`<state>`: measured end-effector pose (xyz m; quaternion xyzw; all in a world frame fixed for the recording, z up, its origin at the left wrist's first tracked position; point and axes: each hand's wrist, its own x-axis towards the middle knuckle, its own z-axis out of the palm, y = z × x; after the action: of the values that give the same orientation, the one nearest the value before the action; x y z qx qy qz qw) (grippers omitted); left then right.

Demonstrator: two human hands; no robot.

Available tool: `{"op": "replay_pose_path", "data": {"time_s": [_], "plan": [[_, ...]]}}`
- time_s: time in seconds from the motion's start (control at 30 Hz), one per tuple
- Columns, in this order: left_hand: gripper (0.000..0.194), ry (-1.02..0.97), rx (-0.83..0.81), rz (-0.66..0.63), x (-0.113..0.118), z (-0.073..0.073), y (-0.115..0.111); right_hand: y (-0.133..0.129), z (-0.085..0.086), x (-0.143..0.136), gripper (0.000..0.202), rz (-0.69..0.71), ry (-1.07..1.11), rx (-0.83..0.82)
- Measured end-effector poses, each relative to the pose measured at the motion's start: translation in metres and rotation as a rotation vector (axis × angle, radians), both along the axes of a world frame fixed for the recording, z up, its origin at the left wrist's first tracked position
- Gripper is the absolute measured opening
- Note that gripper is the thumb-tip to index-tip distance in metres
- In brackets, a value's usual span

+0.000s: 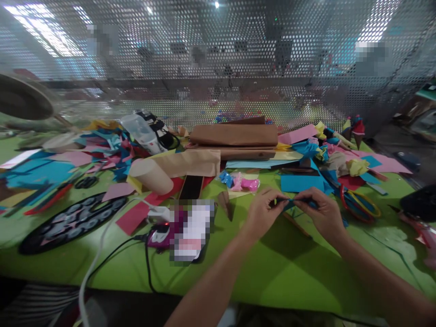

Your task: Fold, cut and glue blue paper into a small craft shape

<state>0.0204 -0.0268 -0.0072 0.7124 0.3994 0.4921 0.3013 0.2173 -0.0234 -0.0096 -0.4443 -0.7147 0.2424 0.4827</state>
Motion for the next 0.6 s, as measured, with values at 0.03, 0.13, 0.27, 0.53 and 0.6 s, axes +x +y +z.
{"op": "replay_pose_path", "data": {"time_s": [0.03, 0.13, 0.27, 0.53, 0.6], "plan": [[0.008, 0.017, 0.009, 0.0, -0.001, 0.0, 0.0, 0.0, 0.0, 0.0, 0.009, -0.003, 0.003, -0.009], [0.016, 0.053, 0.049, 0.02, -0.005, 0.001, 0.001, 0.002, 0.003, 0.004, 0.018, -0.01, 0.031, -0.088], [0.019, 0.024, 0.089, 0.088, -0.011, 0.003, 0.005, 0.009, 0.015, 0.017, 0.026, -0.07, 0.079, -0.167], [0.019, 0.068, 0.119, 0.106, -0.017, 0.023, -0.005, -0.019, 0.03, 0.016, 0.018, 0.051, -0.898, -0.199], [0.022, 0.129, 0.095, 0.106, -0.022, 0.023, -0.015, -0.032, 0.019, 0.015, 0.016, -0.016, -1.015, -0.199]]}}
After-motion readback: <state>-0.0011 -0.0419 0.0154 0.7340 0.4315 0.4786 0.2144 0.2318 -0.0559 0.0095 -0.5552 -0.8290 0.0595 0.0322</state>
